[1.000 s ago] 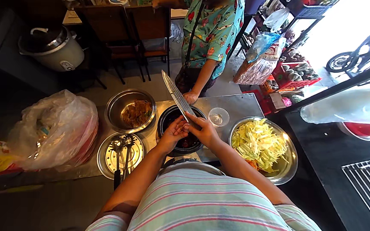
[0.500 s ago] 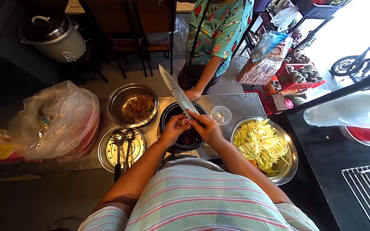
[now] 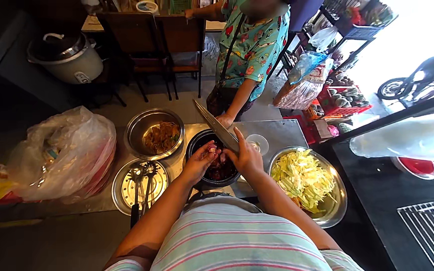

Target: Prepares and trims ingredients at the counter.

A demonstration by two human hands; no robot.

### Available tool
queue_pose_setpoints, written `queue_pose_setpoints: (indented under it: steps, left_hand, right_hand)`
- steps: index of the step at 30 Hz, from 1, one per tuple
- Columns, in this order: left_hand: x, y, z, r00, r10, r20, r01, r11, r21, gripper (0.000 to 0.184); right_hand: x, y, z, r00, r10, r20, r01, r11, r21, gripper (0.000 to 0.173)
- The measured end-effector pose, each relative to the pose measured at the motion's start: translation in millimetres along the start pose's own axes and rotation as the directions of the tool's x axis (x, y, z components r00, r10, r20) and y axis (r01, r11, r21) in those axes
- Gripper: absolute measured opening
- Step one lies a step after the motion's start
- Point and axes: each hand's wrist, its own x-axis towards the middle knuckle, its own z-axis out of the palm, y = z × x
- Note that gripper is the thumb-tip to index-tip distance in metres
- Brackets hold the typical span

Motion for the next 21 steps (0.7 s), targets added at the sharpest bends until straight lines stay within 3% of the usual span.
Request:
queue_pose_setpoints:
  steps: [2,7,15,21]
  left_hand:
    - [0,-1,2,1.0,0.001,0.0,-0.001,1.0,0.003,0.053]
    - [1,-4,4,0.997,0.015,0.076,-0.017,1.0,0.025,0.058]
    - [-1,-7,1,0.991,0.073,0.116,-0.076,0.997,0.028,0.054]
    - [2,-11,-3,0.992,0.089,0.085,-0.092,0.995,0.037,0.05]
  right_hand:
    - [-1,0,1,0.999,-0.041,0.007,0.041,0.998,0.044,0.082]
    - [-1,2,9,0.983,-0.17,0.073,0.141,0.944,0.299,0.053]
    - [-9,-10,12,0.987,-0.153,0.053,0.13,0.944,0.305,0.055]
    - [-15,-12,26,0.975,-0.21,-0.078,0.224,0.933,0.282,0.04]
